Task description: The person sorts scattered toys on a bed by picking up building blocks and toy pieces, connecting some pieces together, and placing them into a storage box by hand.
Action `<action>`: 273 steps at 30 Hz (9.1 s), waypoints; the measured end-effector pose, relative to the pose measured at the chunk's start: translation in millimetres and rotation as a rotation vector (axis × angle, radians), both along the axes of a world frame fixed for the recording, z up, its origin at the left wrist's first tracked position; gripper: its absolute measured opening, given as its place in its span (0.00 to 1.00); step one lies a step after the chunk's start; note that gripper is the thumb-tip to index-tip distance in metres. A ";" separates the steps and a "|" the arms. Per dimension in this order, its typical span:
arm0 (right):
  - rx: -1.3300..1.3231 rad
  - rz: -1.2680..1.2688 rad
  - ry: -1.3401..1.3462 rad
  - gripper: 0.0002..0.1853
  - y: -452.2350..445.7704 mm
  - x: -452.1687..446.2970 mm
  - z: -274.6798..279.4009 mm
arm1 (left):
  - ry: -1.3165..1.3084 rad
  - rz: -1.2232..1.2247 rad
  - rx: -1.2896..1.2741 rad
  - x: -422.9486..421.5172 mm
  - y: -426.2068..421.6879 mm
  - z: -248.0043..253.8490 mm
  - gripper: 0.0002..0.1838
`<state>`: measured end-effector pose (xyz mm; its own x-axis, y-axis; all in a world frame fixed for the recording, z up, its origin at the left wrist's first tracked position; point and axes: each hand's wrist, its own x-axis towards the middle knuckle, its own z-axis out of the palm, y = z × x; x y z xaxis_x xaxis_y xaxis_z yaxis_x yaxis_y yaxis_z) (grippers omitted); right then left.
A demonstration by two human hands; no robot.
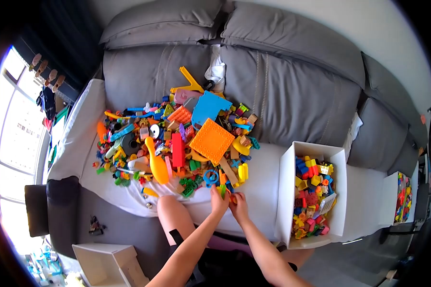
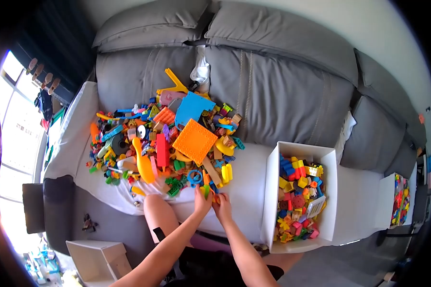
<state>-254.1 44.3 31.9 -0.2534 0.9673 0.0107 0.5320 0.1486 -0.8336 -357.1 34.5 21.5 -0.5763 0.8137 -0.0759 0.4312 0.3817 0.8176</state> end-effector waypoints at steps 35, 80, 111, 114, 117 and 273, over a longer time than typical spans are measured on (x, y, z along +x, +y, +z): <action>0.663 -0.385 0.052 0.20 -15.8 108.6 138.3 | -0.189 -0.285 0.436 94.3 2.5 62.2 0.15; 0.658 -0.514 -0.022 0.25 -38.6 142.1 153.1 | -0.383 -0.406 0.627 165.5 42.0 105.4 0.11; 0.379 -0.161 -0.293 0.30 149.4 6.3 35.5 | 0.706 -0.516 -0.035 -36.6 108.7 83.7 0.47; 0.421 -0.200 -0.299 0.31 127.9 23.2 43.4 | 0.666 -0.507 0.039 -19.6 99.1 74.0 0.48; 0.450 -0.275 -0.188 0.30 108.8 36.5 34.0 | 0.630 -0.509 -0.012 -11.9 87.8 68.9 0.48; 0.630 -0.339 -0.144 0.25 -54.6 98.4 139.4 | -0.008 -0.224 0.487 51.0 32.1 99.7 0.20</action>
